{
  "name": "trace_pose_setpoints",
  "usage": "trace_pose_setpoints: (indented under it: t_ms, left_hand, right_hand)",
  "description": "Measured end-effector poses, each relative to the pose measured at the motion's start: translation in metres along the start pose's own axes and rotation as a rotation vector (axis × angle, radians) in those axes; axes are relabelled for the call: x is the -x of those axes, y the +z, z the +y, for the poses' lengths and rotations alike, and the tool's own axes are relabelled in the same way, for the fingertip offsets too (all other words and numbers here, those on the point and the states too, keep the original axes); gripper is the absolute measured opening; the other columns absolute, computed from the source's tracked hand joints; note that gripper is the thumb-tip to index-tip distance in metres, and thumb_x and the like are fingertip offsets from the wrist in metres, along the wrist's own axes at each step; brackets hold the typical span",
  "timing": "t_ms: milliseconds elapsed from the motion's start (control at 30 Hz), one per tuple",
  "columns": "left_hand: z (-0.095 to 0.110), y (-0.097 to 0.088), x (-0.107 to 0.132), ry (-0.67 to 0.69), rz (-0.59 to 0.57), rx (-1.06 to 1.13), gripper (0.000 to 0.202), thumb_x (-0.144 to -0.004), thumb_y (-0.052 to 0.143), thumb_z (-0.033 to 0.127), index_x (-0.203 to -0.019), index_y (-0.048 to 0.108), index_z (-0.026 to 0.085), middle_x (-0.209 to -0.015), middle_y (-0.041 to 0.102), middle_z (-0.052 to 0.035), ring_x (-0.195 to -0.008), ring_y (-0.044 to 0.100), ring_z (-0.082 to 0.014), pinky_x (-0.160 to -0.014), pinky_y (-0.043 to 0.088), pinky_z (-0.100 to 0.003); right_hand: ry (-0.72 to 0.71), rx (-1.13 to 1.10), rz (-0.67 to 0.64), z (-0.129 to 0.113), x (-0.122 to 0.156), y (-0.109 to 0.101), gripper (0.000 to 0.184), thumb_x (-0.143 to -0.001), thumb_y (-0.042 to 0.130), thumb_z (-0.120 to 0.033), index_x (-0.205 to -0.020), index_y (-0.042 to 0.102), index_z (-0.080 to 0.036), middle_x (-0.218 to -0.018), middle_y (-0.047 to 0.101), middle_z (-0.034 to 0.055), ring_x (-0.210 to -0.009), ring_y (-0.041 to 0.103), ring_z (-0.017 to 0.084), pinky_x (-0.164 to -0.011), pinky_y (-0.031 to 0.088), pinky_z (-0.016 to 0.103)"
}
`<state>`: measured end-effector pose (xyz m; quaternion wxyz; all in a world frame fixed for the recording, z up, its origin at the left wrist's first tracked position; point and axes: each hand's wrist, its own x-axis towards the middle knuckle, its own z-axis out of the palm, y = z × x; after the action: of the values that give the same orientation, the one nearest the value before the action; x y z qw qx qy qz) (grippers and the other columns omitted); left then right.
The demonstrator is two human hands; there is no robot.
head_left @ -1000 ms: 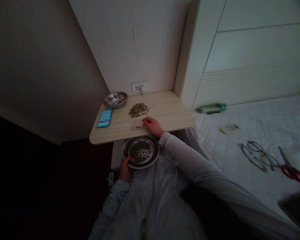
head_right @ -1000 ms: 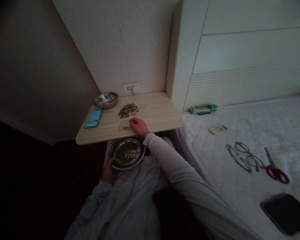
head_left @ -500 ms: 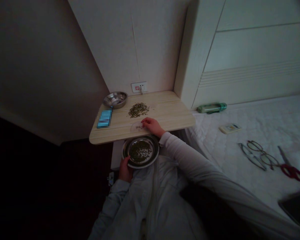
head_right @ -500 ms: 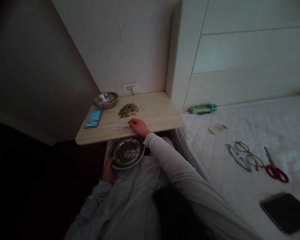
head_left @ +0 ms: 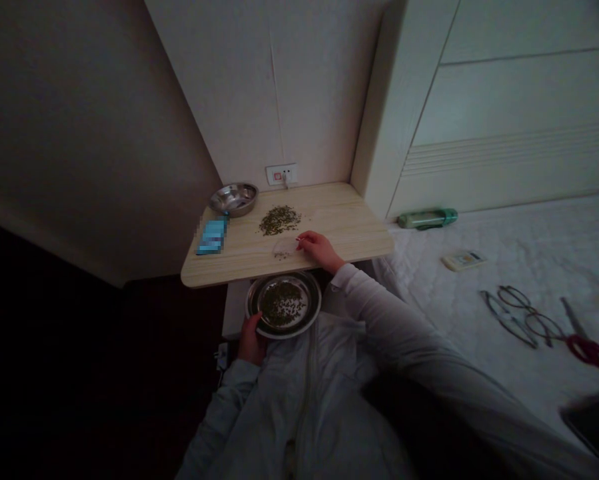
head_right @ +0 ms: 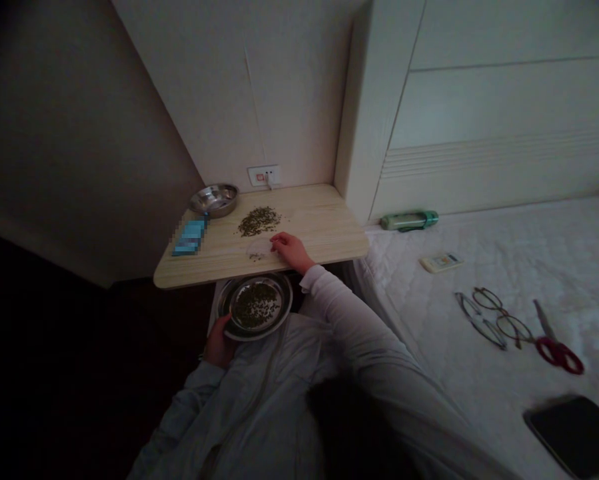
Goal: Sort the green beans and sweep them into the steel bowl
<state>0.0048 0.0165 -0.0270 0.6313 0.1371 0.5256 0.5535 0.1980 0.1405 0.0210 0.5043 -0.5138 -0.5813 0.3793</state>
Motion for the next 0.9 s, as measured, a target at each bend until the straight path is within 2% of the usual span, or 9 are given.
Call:
trace_pose_setpoints:
  t_ms: [133,333,500,667,900]
  left_hand:
    - [0.001,0.002,0.000,-0.006,0.014,0.016,0.008,-0.062,0.054,0.017,-0.069,0.057,0.019,-0.072,0.063,-0.0002,-0.082,0.058,-0.0165,-0.072,0.045,-0.028]
    - [0.005,0.004,0.009,0.007,-0.003,-0.023,0.005,-0.064,0.054,0.018,-0.066,0.058,0.020,-0.071,0.063,-0.0012,-0.084,0.058,-0.0172,-0.072,0.045,-0.027]
    - [0.003,0.004,0.007,-0.012,0.006,-0.041,0.010,-0.065,0.054,0.018,-0.072,0.059,0.020,-0.076,0.064,-0.0025,-0.084,0.058,-0.0193,-0.069,0.046,-0.030]
    - [0.001,0.002,-0.001,-0.041,-0.022,0.030,0.014,-0.066,0.053,0.016,-0.078,0.059,0.019,-0.082,0.064,-0.0003,-0.085,0.058,-0.0147,-0.072,0.045,-0.025]
    - [0.001,0.002,-0.001,-0.073,-0.025,0.061,0.012,-0.066,0.053,0.018,-0.077,0.058,0.017,-0.074,0.065,-0.0019,-0.081,0.059,-0.0173,-0.071,0.045,-0.029]
  right_hand:
    - [-0.020,0.055,0.034,0.006,0.000,-0.008,0.013,-0.069,0.045,-0.018,-0.076,0.055,-0.017,-0.060,0.058,-0.0033,-0.058,0.052,0.008,-0.062,0.041,0.022]
    - [-0.045,0.123,0.101,0.007,-0.001,-0.007,0.012,-0.069,0.045,-0.018,-0.076,0.055,-0.017,-0.060,0.057,-0.0039,-0.062,0.053,0.009,-0.064,0.040,0.022]
    - [-0.038,0.170,0.091,0.006,0.000,-0.005,0.013,-0.069,0.044,-0.017,-0.076,0.055,-0.017,-0.061,0.057,-0.0040,-0.062,0.052,0.009,-0.065,0.040,0.022]
    - [-0.037,0.192,0.075,0.005,0.001,-0.004,0.016,-0.069,0.043,-0.014,-0.078,0.055,-0.017,-0.062,0.058,-0.0032,-0.062,0.052,0.010,-0.064,0.040,0.022]
    - [-0.063,0.255,0.061,0.003,0.002,-0.004,0.015,-0.068,0.044,-0.015,-0.077,0.057,-0.017,-0.061,0.058,-0.0026,-0.062,0.052,0.011,-0.067,0.040,0.024]
